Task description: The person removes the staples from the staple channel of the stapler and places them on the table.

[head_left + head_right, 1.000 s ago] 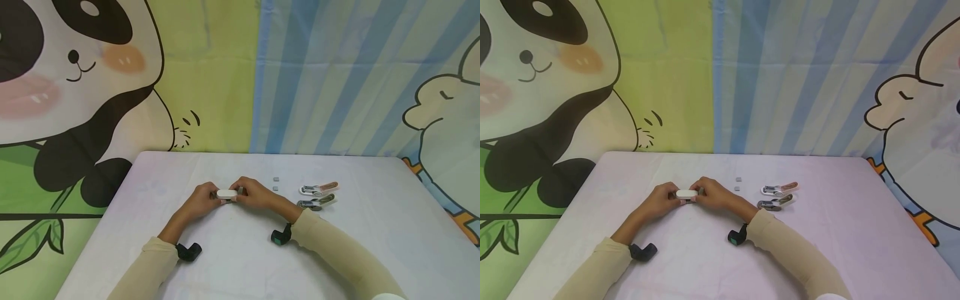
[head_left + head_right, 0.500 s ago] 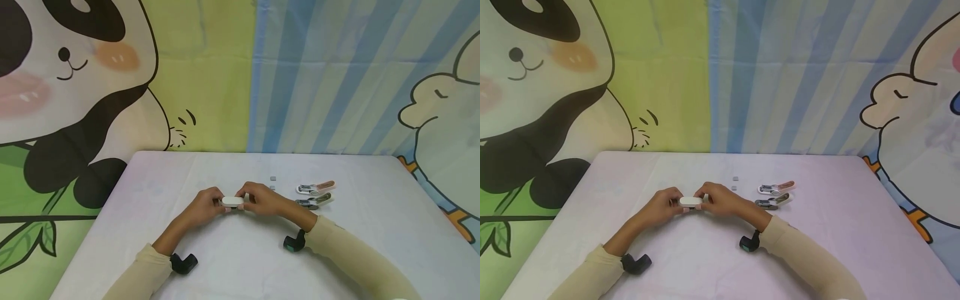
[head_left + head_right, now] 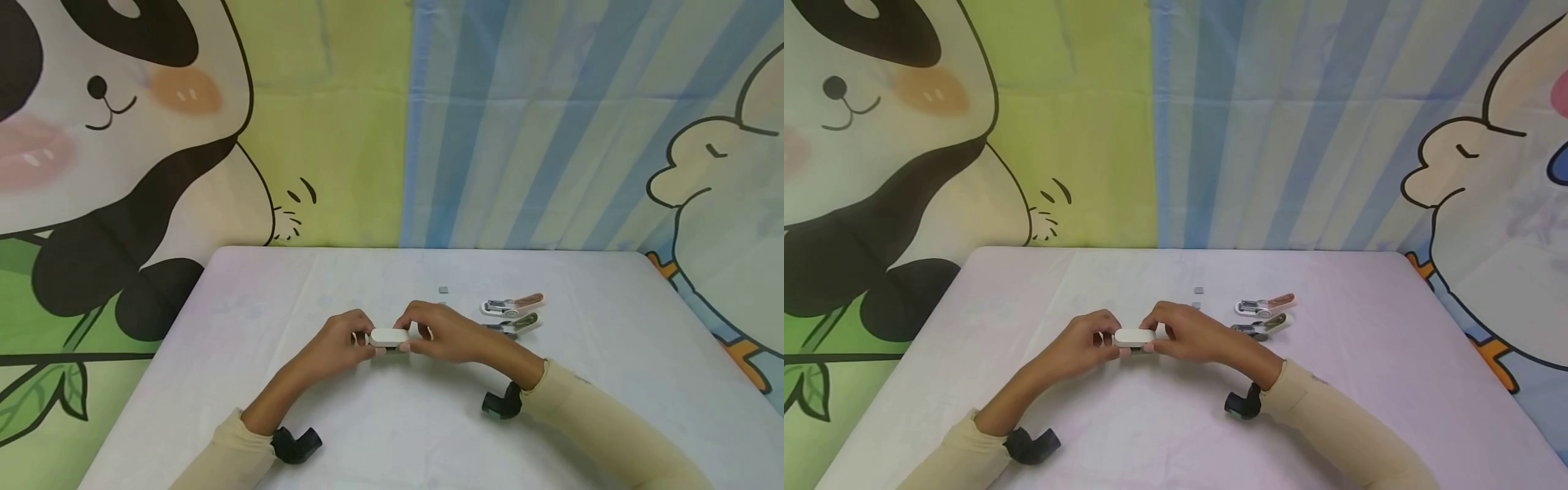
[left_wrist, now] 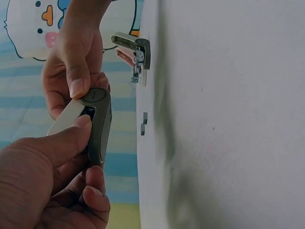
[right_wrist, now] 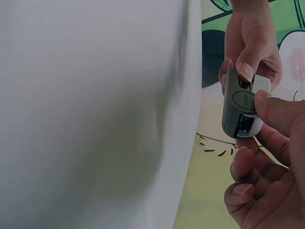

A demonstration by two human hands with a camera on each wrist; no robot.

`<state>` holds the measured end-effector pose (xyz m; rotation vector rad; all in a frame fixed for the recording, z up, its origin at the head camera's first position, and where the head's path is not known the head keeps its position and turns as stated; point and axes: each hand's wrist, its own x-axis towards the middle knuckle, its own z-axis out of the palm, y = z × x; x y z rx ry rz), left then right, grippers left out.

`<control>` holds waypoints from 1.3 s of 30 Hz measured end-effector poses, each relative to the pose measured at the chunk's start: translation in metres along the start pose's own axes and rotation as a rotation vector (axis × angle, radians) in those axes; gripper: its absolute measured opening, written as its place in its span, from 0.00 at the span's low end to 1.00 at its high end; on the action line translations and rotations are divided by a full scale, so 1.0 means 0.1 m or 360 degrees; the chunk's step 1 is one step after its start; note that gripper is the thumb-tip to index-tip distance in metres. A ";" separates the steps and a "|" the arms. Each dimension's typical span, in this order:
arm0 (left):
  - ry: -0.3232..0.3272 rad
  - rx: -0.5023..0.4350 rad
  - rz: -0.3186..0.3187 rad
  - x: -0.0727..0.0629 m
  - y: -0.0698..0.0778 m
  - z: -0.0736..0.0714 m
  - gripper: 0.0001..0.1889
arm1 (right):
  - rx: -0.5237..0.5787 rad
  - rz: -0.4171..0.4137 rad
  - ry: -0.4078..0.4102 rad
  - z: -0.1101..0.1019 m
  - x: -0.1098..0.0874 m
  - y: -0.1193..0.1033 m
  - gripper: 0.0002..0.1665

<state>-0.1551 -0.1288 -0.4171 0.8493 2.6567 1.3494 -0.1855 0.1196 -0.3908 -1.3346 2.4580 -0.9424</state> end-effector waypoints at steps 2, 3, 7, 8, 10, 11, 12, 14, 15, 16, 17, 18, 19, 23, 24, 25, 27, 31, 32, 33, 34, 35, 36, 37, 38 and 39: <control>-0.0033 0.0004 0.0021 0.00 0.03 0.02 0.06 | -0.0026 0.0029 -0.0007 0.00 -0.05 -0.02 0.14; -0.0052 0.0002 0.0030 0.00 0.04 0.03 0.06 | -0.0038 0.0044 -0.0009 0.01 -0.08 -0.03 0.14; -0.0144 -0.0012 0.0051 0.00 0.07 0.07 0.07 | -0.0079 0.0087 -0.0002 0.05 -0.17 -0.05 0.14; -0.0171 -0.0017 0.0051 0.00 0.07 0.08 0.07 | -0.0081 0.0090 -0.0001 0.06 -0.20 -0.05 0.13; -0.0229 -0.0019 0.0054 0.01 0.07 0.09 0.08 | -0.0081 0.0087 0.0002 0.07 -0.23 -0.05 0.13; -0.0255 -0.0017 0.0057 0.01 0.06 0.10 0.08 | -0.0078 0.0083 0.0004 0.08 -0.25 -0.04 0.13; -0.0277 -0.0009 0.0057 0.02 0.06 0.11 0.08 | -0.0075 0.0081 0.0005 0.09 -0.26 -0.04 0.12; -0.0319 0.0007 0.0046 0.04 0.06 0.13 0.08 | -0.0070 0.0082 0.0004 0.11 -0.28 -0.02 0.12; -0.0339 0.0024 0.0035 0.05 0.05 0.15 0.08 | -0.0068 0.0088 0.0002 0.12 -0.29 -0.01 0.12; -0.0360 0.0035 0.0024 0.06 0.05 0.16 0.08 | -0.0061 0.0096 -0.0001 0.13 -0.30 0.00 0.12; -0.0381 0.0054 0.0013 0.06 0.05 0.18 0.08 | -0.0054 0.0104 -0.0006 0.14 -0.31 0.02 0.12; -0.0407 0.0073 -0.0001 0.07 0.05 0.20 0.08 | -0.0047 0.0107 -0.0015 0.15 -0.32 0.03 0.12; -0.0437 0.0091 -0.0006 0.07 0.05 0.22 0.08 | -0.0035 0.0107 -0.0028 0.17 -0.34 0.05 0.12; -0.0547 0.0164 0.0020 0.08 0.07 0.29 0.09 | 0.0002 0.0054 -0.0067 0.22 -0.39 0.09 0.12; -0.0563 0.0172 0.0034 0.08 0.07 0.30 0.09 | 0.0008 0.0040 -0.0072 0.22 -0.39 0.10 0.12; -0.0570 0.0181 0.0046 0.07 0.08 0.31 0.09 | 0.0011 0.0032 -0.0078 0.23 -0.39 0.09 0.12; -0.0569 0.0199 0.0056 0.05 0.09 0.31 0.09 | 0.0008 0.0034 -0.0090 0.23 -0.39 0.08 0.12; -0.0541 0.0205 0.0063 0.02 0.08 0.32 0.09 | 0.0000 0.0110 -0.0147 0.22 -0.35 0.05 0.13; -0.0535 0.0201 0.0065 0.02 0.07 0.32 0.09 | -0.0001 0.0126 -0.0159 0.22 -0.34 0.04 0.13; -0.0532 0.0199 0.0060 0.01 0.07 0.32 0.09 | 0.0000 0.0139 -0.0164 0.22 -0.33 0.03 0.14; -0.0530 0.0194 0.0057 0.01 0.07 0.32 0.08 | 0.0001 0.0147 -0.0163 0.22 -0.32 0.02 0.15; -0.0531 0.0184 0.0048 0.01 0.06 0.32 0.08 | 0.0002 0.0147 -0.0153 0.23 -0.31 0.01 0.16; -0.0534 0.0175 0.0036 0.01 0.06 0.33 0.09 | 0.0007 0.0137 -0.0140 0.25 -0.30 -0.01 0.18; -0.0538 0.0169 0.0023 0.01 0.06 0.33 0.09 | 0.0004 0.0122 -0.0120 0.27 -0.28 -0.02 0.18; -0.0539 0.0161 0.0010 0.01 0.05 0.33 0.09 | 0.0006 0.0104 -0.0096 0.28 -0.27 -0.04 0.18; -0.0540 0.0154 -0.0008 0.01 0.04 0.33 0.10 | 0.0009 0.0085 -0.0076 0.30 -0.25 -0.05 0.18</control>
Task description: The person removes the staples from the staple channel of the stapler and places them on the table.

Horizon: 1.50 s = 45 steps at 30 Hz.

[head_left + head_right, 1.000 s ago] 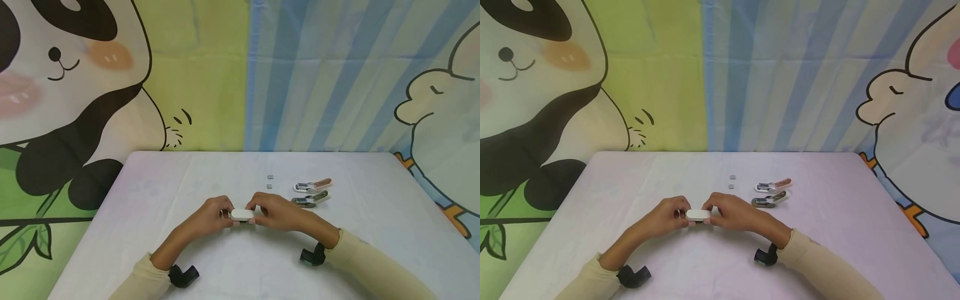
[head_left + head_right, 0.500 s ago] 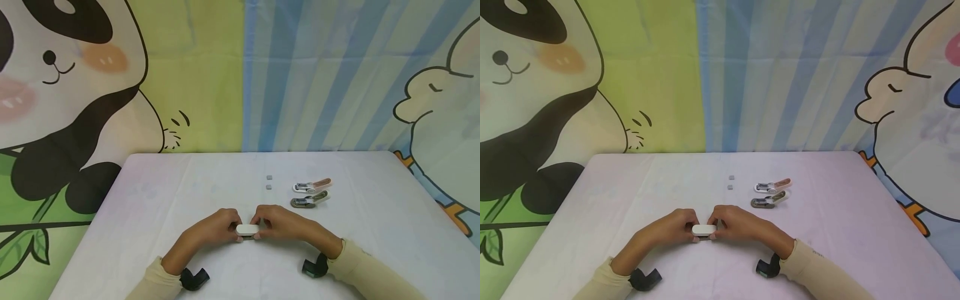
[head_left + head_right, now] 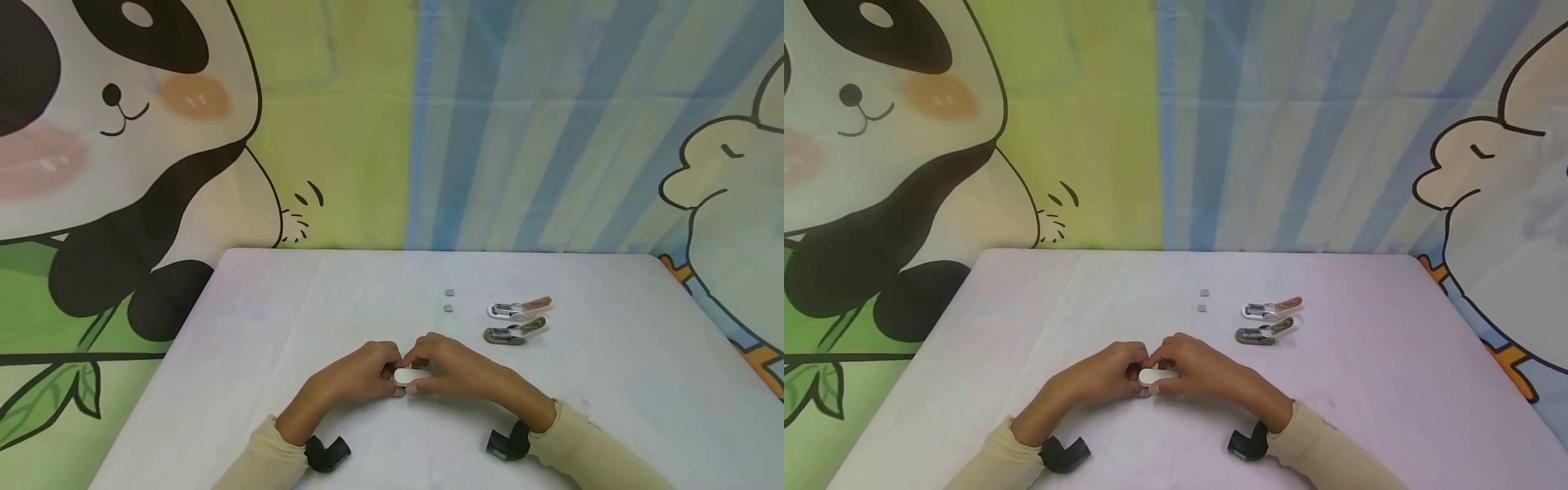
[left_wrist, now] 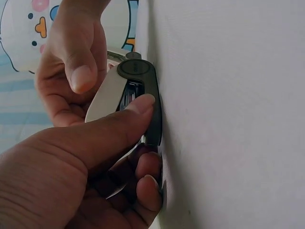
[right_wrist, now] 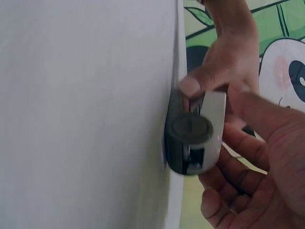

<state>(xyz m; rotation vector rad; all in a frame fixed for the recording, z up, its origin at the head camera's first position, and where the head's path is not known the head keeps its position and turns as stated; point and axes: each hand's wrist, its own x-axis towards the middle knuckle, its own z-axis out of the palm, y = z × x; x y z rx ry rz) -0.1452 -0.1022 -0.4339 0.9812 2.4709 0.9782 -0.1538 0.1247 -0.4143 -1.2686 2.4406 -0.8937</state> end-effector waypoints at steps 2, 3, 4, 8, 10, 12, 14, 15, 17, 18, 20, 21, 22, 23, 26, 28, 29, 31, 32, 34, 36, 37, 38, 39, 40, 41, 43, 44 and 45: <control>0.0000 -0.0025 -0.0008 0.02 -0.02 0.01 0.11 | 0.0000 -0.0032 0.0035 0.03 0.01 -0.01 0.18; -0.0001 -0.0037 -0.0016 0.02 -0.03 0.02 0.12 | 0.0001 -0.0045 0.0044 0.04 0.02 -0.02 0.18; -0.0001 -0.0043 -0.0024 0.02 -0.04 0.02 0.12 | -0.0002 -0.0057 0.0052 0.05 0.02 -0.03 0.18; -0.0023 -0.0072 -0.0066 0.02 -0.08 0.05 0.11 | -0.0038 -0.0094 0.0058 0.11 0.02 -0.04 0.22; -0.0034 -0.0076 -0.0086 0.02 -0.08 0.06 0.11 | -0.0070 -0.0116 0.0052 0.14 0.02 -0.04 0.23; -0.0036 -0.0070 -0.0088 0.01 -0.08 0.06 0.11 | -0.0102 -0.0132 0.0054 0.16 0.02 -0.04 0.23; -0.0030 -0.0067 -0.0074 0.00 -0.08 0.05 0.11 | -0.0129 -0.0150 0.0062 0.17 0.03 -0.05 0.22; -0.0024 -0.0069 -0.0064 0.00 -0.08 0.05 0.12 | -0.0134 -0.0148 0.0065 0.17 0.03 -0.05 0.21; -0.0007 -0.0082 -0.0034 0.00 -0.08 0.05 0.11 | -0.0145 -0.0151 0.0077 0.17 0.03 -0.06 0.20; 0.0005 -0.0096 -0.0018 0.00 -0.08 0.05 0.10 | -0.0152 -0.0150 0.0082 0.17 0.03 -0.07 0.19; 0.0028 -0.0117 0.0011 0.01 -0.09 0.05 0.10 | -0.0173 -0.0156 0.0087 0.17 0.04 -0.07 0.19; 0.0039 -0.0130 0.0026 0.02 -0.10 0.05 0.10 | -0.0181 -0.0152 0.0094 0.16 0.04 -0.07 0.18; 0.0046 -0.0145 0.0039 0.02 -0.10 0.05 0.10 | -0.0191 -0.0149 0.0104 0.16 0.03 -0.08 0.18; 0.0050 -0.0164 0.0046 0.03 -0.11 0.05 0.10 | -0.0195 -0.0143 0.0115 0.15 0.03 -0.08 0.18; 0.0045 -0.0208 0.0045 0.04 -0.11 0.03 0.10 | -0.0190 -0.0130 0.0138 0.11 0.02 -0.10 0.18; 0.0036 -0.0237 0.0034 0.04 -0.10 0.02 0.10 | -0.0182 -0.0124 0.0143 0.09 0.01 -0.11 0.18; 0.0032 -0.0247 0.0027 0.04 -0.09 0.01 0.10 | -0.0179 -0.0121 0.0141 0.08 0.01 -0.11 0.19; 0.0027 -0.0258 0.0022 0.05 -0.09 0.00 0.10 | -0.0181 -0.0114 0.0131 0.08 0.01 -0.10 0.19; 0.0024 -0.0263 0.0024 0.05 -0.08 0.00 0.10 | -0.0184 -0.0110 0.0128 0.07 0.01 -0.10 0.19; 0.0021 -0.0261 0.0030 0.05 -0.08 0.00 0.10 | -0.0186 -0.0101 0.0128 0.07 0.01 -0.10 0.19; 0.0022 -0.0248 0.0037 0.06 -0.09 0.00 0.10 | -0.0188 -0.0096 0.0128 0.07 0.01 -0.10 0.19; 0.0018 -0.0243 0.0038 0.06 -0.10 0.00 0.10 | -0.0191 -0.0091 0.0129 0.07 0.01 -0.10 0.19; 0.0013 -0.0241 0.0036 0.06 -0.11 0.00 0.10 | -0.0193 -0.0085 0.0128 0.07 0.00 -0.10 0.19; 0.0008 -0.0239 0.0035 0.06 -0.11 0.00 0.10 | -0.0202 -0.0079 0.0130 0.07 0.00 -0.10 0.19; 0.0003 -0.0243 0.0031 0.06 -0.12 0.00 0.11 | -0.0212 -0.0067 0.0130 0.07 0.00 -0.11 0.19; -0.0002 -0.0247 0.0027 0.06 -0.12 0.01 0.11 | -0.0223 -0.0056 0.0133 0.06 -0.01 -0.11 0.19; -0.0010 -0.0251 0.0023 0.06 -0.12 0.01 0.11 | -0.0250 -0.0034 0.0137 0.05 -0.02 -0.13 0.18; -0.0010 -0.0253 0.0022 0.06 -0.12 0.02 0.11 | -0.0262 -0.0025 0.0136 0.04 -0.03 -0.14 0.18; -0.0010 -0.0255 0.0021 0.06 -0.12 0.02 0.10 | -0.0276 -0.0013 0.0136 0.03 -0.04 -0.14 0.18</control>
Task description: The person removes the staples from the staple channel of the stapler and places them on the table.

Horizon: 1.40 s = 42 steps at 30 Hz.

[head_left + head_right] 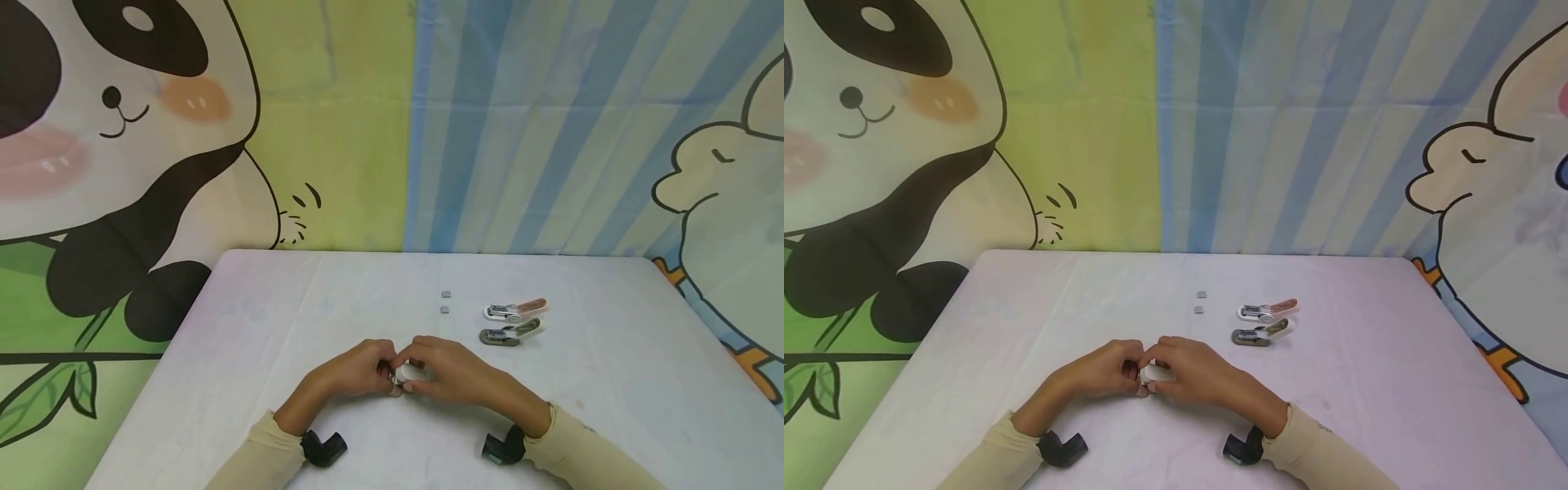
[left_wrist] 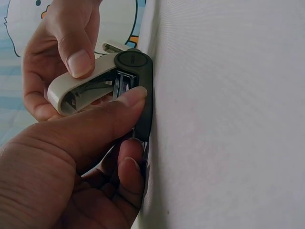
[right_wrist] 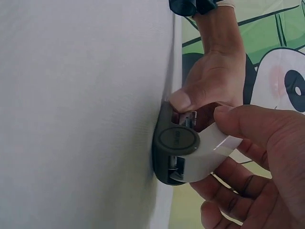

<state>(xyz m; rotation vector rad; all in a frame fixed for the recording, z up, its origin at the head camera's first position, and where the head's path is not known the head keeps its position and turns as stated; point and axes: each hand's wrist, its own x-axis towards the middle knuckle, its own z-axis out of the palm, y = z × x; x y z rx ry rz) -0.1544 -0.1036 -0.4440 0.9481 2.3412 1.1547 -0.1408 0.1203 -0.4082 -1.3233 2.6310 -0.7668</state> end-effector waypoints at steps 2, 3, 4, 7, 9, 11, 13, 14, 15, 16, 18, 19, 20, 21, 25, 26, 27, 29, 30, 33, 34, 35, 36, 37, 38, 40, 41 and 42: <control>-0.0001 -0.0004 -0.0004 0.00 0.00 0.00 0.10 | -0.0029 0.0028 -0.0008 -0.04 -0.01 -0.02 0.17; -0.0002 -0.0008 -0.0008 0.00 0.00 0.01 0.09 | -0.0049 0.0043 -0.0017 -0.06 -0.02 -0.03 0.16; -0.0005 -0.0010 -0.0012 0.00 0.00 0.01 0.09 | -0.0066 0.0058 -0.0022 -0.09 -0.03 -0.03 0.16; -0.0011 -0.0020 -0.0029 0.00 0.00 0.02 0.10 | -0.0126 0.0098 -0.0046 -0.16 -0.06 -0.04 0.15; -0.0010 -0.0025 -0.0045 0.01 0.00 0.02 0.10 | -0.0154 0.0118 -0.0067 -0.21 -0.08 -0.04 0.14; -0.0008 -0.0033 -0.0062 0.01 0.01 0.02 0.10 | -0.0173 0.0129 -0.0083 -0.24 -0.09 -0.04 0.13; -0.0008 -0.0037 -0.0078 0.00 0.01 0.02 0.10 | -0.0184 0.0132 -0.0095 -0.27 -0.11 -0.03 0.12; -0.0008 -0.0038 -0.0082 0.00 0.01 0.02 0.10 | -0.0183 0.0135 -0.0104 -0.28 -0.11 -0.02 0.12; -0.0008 -0.0035 -0.0086 0.00 0.02 0.02 0.10 | -0.0181 0.0133 -0.0111 -0.29 -0.12 -0.02 0.12; -0.0007 -0.0031 -0.0087 0.00 0.02 0.02 0.10 | -0.0176 0.0131 -0.0119 -0.30 -0.12 -0.01 0.12; -0.0005 -0.0023 -0.0086 0.00 0.02 0.02 0.10 | -0.0163 0.0140 -0.0143 -0.31 -0.13 -0.01 0.12; -0.0003 -0.0022 -0.0085 0.00 0.02 0.02 0.10 | -0.0159 0.0149 -0.0157 -0.32 -0.13 -0.01 0.12; -0.0003 -0.0021 -0.0084 -0.01 0.02 0.01 0.10 | -0.0160 0.0157 -0.0172 -0.33 -0.13 -0.01 0.12; -0.0003 -0.0023 -0.0085 -0.01 0.03 0.01 0.10 | -0.0168 0.0165 -0.0187 -0.33 -0.14 -0.01 0.12; -0.0007 -0.0035 -0.0089 -0.01 0.03 0.01 0.10 | -0.0225 0.0178 -0.0252 -0.35 -0.15 0.01 0.13; -0.0009 -0.0038 -0.0089 -0.01 0.04 0.02 0.10 | -0.0228 0.0177 -0.0269 -0.36 -0.16 0.01 0.14; -0.0009 -0.0038 -0.0090 -0.01 0.04 0.02 0.10 | -0.0233 0.0178 -0.0286 -0.36 -0.16 0.02 0.14; -0.0007 -0.0037 -0.0090 -0.01 0.03 0.01 0.10 | -0.0226 0.0180 -0.0319 -0.37 -0.16 0.05 0.15; -0.0006 -0.0036 -0.0093 -0.01 0.04 0.01 0.10 | -0.0214 0.0183 -0.0334 -0.37 -0.15 0.06 0.15; 0.0001 -0.0043 -0.0098 -0.01 0.04 0.01 0.10 | -0.0167 0.0210 -0.0367 -0.37 -0.14 0.11 0.15; 0.0002 -0.0046 -0.0099 -0.01 0.04 0.02 0.10 | -0.0154 0.0221 -0.0372 -0.38 -0.14 0.12 0.16; 0.0002 -0.0047 -0.0101 -0.01 0.04 0.02 0.10 | -0.0144 0.0226 -0.0373 -0.38 -0.14 0.12 0.16; 0.0002 -0.0050 -0.0100 -0.01 0.04 0.02 0.10 | -0.0141 0.0233 -0.0375 -0.39 -0.14 0.13 0.16; 0.0003 -0.0053 -0.0100 0.00 0.04 0.02 0.10 | -0.0144 0.0240 -0.0374 -0.39 -0.14 0.12 0.16; 0.0002 -0.0051 -0.0100 0.00 0.05 0.03 0.10 | -0.0160 0.0237 -0.0372 -0.39 -0.15 0.12 0.17; 0.0001 -0.0043 -0.0098 0.00 0.05 0.03 0.09 | -0.0204 0.0229 -0.0366 -0.39 -0.16 0.11 0.17; 0.0002 -0.0038 -0.0098 0.00 0.05 0.03 0.09 | -0.0230 0.0222 -0.0361 -0.39 -0.17 0.09 0.16; 0.0003 -0.0036 -0.0099 -0.01 0.05 0.03 0.09 | -0.0257 0.0219 -0.0358 -0.39 -0.17 0.08 0.17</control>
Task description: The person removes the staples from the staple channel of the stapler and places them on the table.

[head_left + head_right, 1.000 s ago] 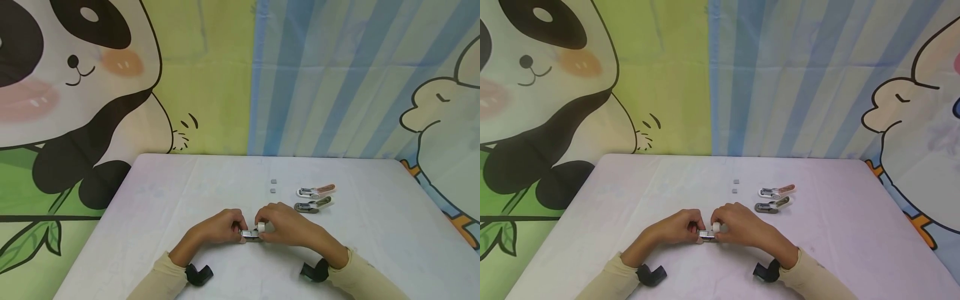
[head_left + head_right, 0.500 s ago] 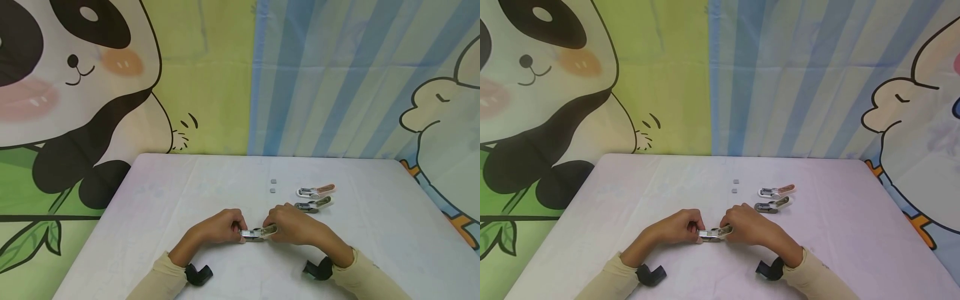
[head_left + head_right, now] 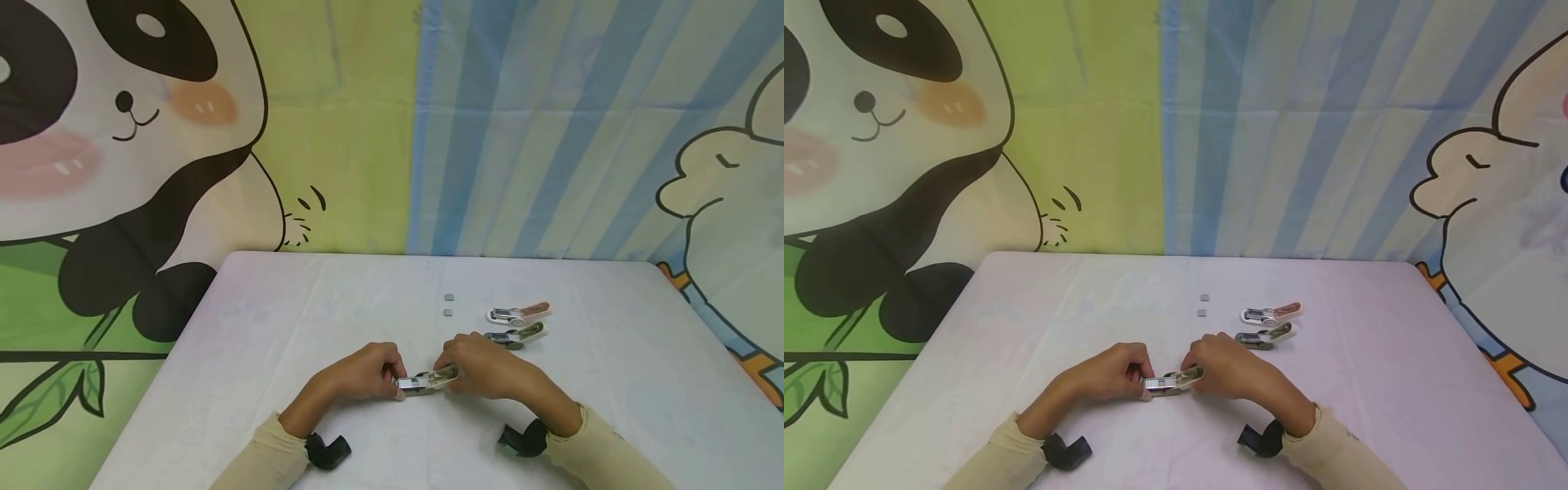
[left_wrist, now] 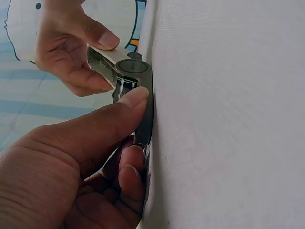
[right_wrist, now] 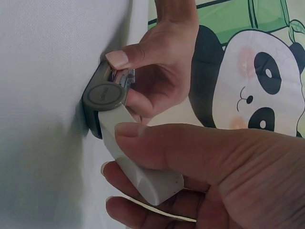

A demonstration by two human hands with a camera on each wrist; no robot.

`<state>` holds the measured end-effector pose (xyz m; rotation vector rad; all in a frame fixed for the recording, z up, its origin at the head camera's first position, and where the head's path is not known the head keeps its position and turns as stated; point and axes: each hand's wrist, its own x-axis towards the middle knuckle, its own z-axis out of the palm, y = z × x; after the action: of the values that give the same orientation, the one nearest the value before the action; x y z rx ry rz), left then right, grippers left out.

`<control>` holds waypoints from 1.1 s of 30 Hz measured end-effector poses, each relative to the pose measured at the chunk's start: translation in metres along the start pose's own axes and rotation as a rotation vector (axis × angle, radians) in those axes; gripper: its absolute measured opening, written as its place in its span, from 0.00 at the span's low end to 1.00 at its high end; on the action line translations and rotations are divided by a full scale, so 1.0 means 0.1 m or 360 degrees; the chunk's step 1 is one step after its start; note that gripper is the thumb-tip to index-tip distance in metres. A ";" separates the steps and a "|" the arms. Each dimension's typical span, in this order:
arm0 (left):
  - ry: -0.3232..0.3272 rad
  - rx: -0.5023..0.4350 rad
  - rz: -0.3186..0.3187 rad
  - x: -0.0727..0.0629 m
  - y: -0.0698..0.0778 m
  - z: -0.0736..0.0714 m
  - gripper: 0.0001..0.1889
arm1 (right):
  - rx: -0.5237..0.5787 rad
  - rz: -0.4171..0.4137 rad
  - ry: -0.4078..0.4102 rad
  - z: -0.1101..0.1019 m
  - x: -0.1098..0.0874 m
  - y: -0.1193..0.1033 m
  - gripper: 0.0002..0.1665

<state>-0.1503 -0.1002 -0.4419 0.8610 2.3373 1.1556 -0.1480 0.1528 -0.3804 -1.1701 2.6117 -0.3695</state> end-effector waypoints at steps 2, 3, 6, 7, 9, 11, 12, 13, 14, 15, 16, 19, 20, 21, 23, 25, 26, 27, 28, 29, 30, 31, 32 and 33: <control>0.0002 0.0005 -0.0003 0.00 0.00 0.01 0.10 | -0.0056 0.0003 0.0017 0.01 -0.02 -0.02 0.18; 0.0002 0.0003 -0.0003 0.00 -0.01 0.01 0.10 | -0.0073 -0.0001 0.0041 0.01 -0.02 -0.04 0.18; -0.0003 -0.0005 -0.0010 0.00 -0.02 0.01 0.10 | -0.0073 -0.0056 0.0183 0.03 -0.01 -0.09 0.18; -0.0005 -0.0009 -0.0013 0.00 -0.02 0.01 0.10 | -0.0053 -0.0087 0.0248 0.04 0.00 -0.11 0.17; -0.0006 -0.0014 -0.0013 0.00 -0.03 0.01 0.10 | 0.0008 -0.0149 0.0365 0.07 0.02 -0.16 0.13; -0.0004 -0.0010 -0.0009 0.00 -0.03 0.01 0.10 | 0.0051 -0.0199 0.0439 0.13 0.06 -0.20 0.09; 0.0000 -0.0007 -0.0003 0.01 -0.03 0.01 0.10 | 0.0067 -0.0211 0.0454 0.16 0.08 -0.22 0.08; 0.0002 -0.0006 0.0001 0.01 -0.03 0.01 0.10 | 0.0069 -0.0212 0.0461 0.19 0.10 -0.23 0.07; 0.0005 0.0001 0.0005 0.01 -0.03 0.01 0.10 | 0.0064 -0.0212 0.0463 0.23 0.12 -0.25 0.07; 0.0008 0.0007 0.0008 0.01 -0.03 0.01 0.10 | 0.0049 -0.0213 0.0467 0.26 0.14 -0.26 0.06; 0.0008 0.0009 0.0012 0.01 -0.04 0.02 0.10 | 0.0033 -0.0214 0.0474 0.28 0.16 -0.27 0.05; 0.0009 0.0016 0.0018 0.02 -0.04 0.02 0.10 | -0.0005 -0.0193 0.0513 0.35 0.18 -0.29 0.03; 0.0009 0.0020 0.0019 0.02 -0.04 0.02 0.10 | -0.0010 -0.0180 0.0529 0.36 0.19 -0.29 0.03; 0.0009 0.0018 0.0021 0.02 -0.04 0.02 0.10 | -0.0016 -0.0166 0.0545 0.37 0.18 -0.30 0.03; 0.0009 0.0016 0.0024 0.02 -0.03 0.02 0.10 | -0.0023 -0.0139 0.0567 0.39 0.18 -0.30 0.03; 0.0009 0.0010 0.0024 0.02 -0.03 0.02 0.10 | -0.0028 -0.0113 0.0571 0.40 0.18 -0.31 0.03; 0.0010 0.0009 0.0025 0.02 -0.03 0.02 0.10 | -0.0031 -0.0102 0.0567 0.40 0.18 -0.31 0.04; 0.0011 0.0008 0.0025 0.02 -0.03 0.02 0.10 | -0.0037 -0.0096 0.0565 0.41 0.18 -0.31 0.03; 0.0011 0.0007 0.0026 0.02 -0.03 0.02 0.10 | -0.0045 -0.0091 0.0564 0.41 0.18 -0.32 0.03; 0.0012 0.0006 0.0024 0.02 -0.03 0.02 0.10 | -0.0054 -0.0086 0.0564 0.41 0.18 -0.32 0.03; 0.0013 0.0006 0.0024 0.02 -0.04 0.02 0.10 | -0.0062 -0.0081 0.0565 0.41 0.18 -0.32 0.03; 0.0015 0.0005 0.0024 0.02 -0.04 0.02 0.10 | -0.0070 -0.0076 0.0567 0.41 0.19 -0.33 0.03; 0.0015 0.0006 0.0021 0.02 -0.04 0.02 0.10 | -0.0087 -0.0069 0.0568 0.41 0.19 -0.33 0.03; 0.0016 0.0005 0.0020 0.02 -0.04 0.02 0.10 | -0.0101 -0.0063 0.0571 0.41 0.19 -0.33 0.02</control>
<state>-0.1521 -0.0999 -0.4464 0.8741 2.3460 1.1641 -0.1239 0.1116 -0.4104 -1.2804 2.9255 -0.5547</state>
